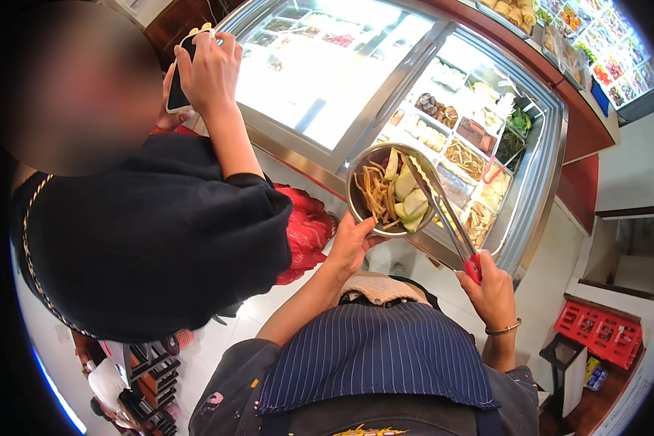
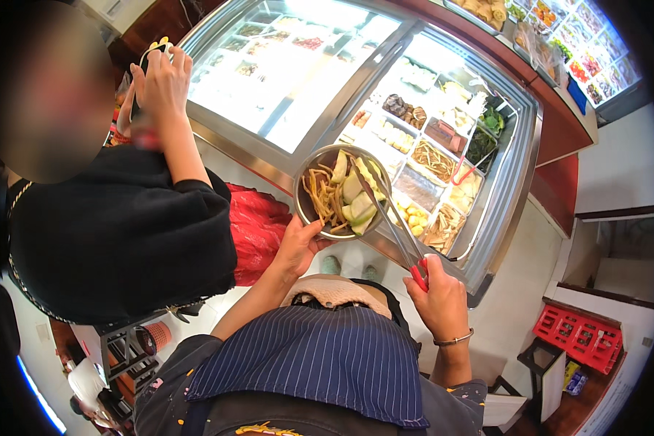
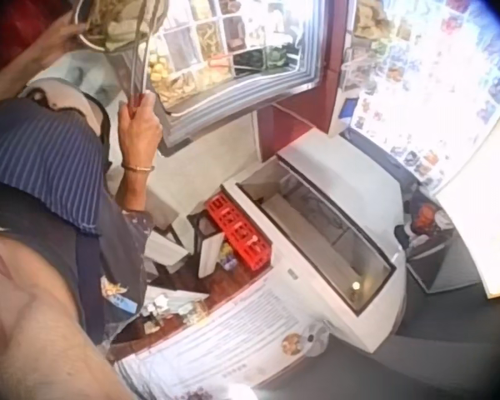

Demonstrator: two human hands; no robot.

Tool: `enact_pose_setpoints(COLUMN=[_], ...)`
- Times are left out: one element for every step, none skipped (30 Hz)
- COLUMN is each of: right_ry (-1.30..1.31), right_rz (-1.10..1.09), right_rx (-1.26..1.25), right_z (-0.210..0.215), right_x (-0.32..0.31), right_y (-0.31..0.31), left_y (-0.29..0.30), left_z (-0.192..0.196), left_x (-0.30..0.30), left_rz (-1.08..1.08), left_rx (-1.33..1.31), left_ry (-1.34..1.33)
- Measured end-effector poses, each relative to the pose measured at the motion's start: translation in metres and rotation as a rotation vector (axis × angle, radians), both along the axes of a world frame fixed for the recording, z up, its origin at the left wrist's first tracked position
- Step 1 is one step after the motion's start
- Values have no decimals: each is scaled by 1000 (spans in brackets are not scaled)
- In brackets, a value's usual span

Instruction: The person uses tongs to select various food items from a refrigerated display case and places them into a metal bowl. They handle vegetables, tofu, and meat products, then place the filled bowl on a counter. The person repeats this process to prepare a second bowl.

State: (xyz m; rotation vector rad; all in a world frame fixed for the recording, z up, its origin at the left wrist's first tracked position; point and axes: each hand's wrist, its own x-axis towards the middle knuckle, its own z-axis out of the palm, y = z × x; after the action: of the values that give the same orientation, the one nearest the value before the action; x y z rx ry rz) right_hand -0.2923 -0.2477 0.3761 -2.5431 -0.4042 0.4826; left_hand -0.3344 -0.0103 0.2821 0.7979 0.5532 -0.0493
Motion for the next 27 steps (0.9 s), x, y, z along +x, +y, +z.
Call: enact_pose_setpoints(right_ry=[7, 5, 4, 5, 12, 18, 30, 57, 84, 109, 132, 156, 175, 188, 189, 190, 191, 195, 189, 181, 172, 182, 187, 191, 191, 191, 192], right_rz=[7, 7, 7, 8, 28, 48, 71, 113, 157, 199, 243, 290, 341, 390, 435, 485, 532, 589, 642, 688, 735, 795, 850, 906, 953, 1005, 1056], right_rx=[6, 16, 26, 36, 14, -8, -26, -26, -26, -27, -34, -42, -50, -51, -60, -70, -81, -84, -84, -92, -99, -106, -114, -124, -119, -111, -103], right_z=[0, 0, 0, 0, 1, 2, 2, 2, 2, 2, 2, 2, 2, -1, -2, -2, -2, -2, -4, -3, -3, -2, -1, 0, 0, 0, 0], right_x=[2, 5, 8, 11, 14, 16, 18, 19, 19, 18, 17, 14, 13, 12, 11, 10, 9, 10, 9, 9, 7, 6, 4, 1, -2, -5, -9], right_y=[-4, -8, -13, -17, -23, -28, -34, -39, -44, -48, -50, -52, -56, -60, -63, -66, -68, -70, -71, -70, -68, -65, -61, -56, -51, -44, -38], left_y=[-4, -9, -15, -20, -26, -32, -37, -43, -51, -61, -70, -78, -86, -94, -101, -108, -114, -118, -123, -127, -131, -136, -139, -140, -142, -144, -146], left_z=[0, -1, -2, -2, -2, -3, -5, -8, -10, -12, -14, -16, -16, -16, -16, -11, -8, -6, -6, -8, -9, -8, -5, 2, 3, 4, 4], left_x=[-3, -5, -6, -7, -8, -10, -13, -17, -21, -23, -26, -31, -35, -40, -46, -52, -59, -66, -76, -87, -98, -111, -122, -133, -145, -158, -171], left_rz=[7, 27, 43, 59, 76, 90, 106, 123, 160, 194, 231, 257, 286, 318, 351, 377, 399, 422, 445, 462, 496, 538, 576, 585, 623, 666, 709], left_rx=[-1, -6, -9, -10, -13, -18, -19, -21, -12, -4, 4, 5, -5, -15, -26, -18, -17, -17, -16, -44, -59, -64, -70, -68, -74, -76, -78], left_ry=[2, -4, 0, 7, 13, 18, 29, 40, 49, 56, 64, 67, 74, 81, 88, 103, 115, 128, 144, 142, 141, 143, 140, 162, 162, 164, 165])
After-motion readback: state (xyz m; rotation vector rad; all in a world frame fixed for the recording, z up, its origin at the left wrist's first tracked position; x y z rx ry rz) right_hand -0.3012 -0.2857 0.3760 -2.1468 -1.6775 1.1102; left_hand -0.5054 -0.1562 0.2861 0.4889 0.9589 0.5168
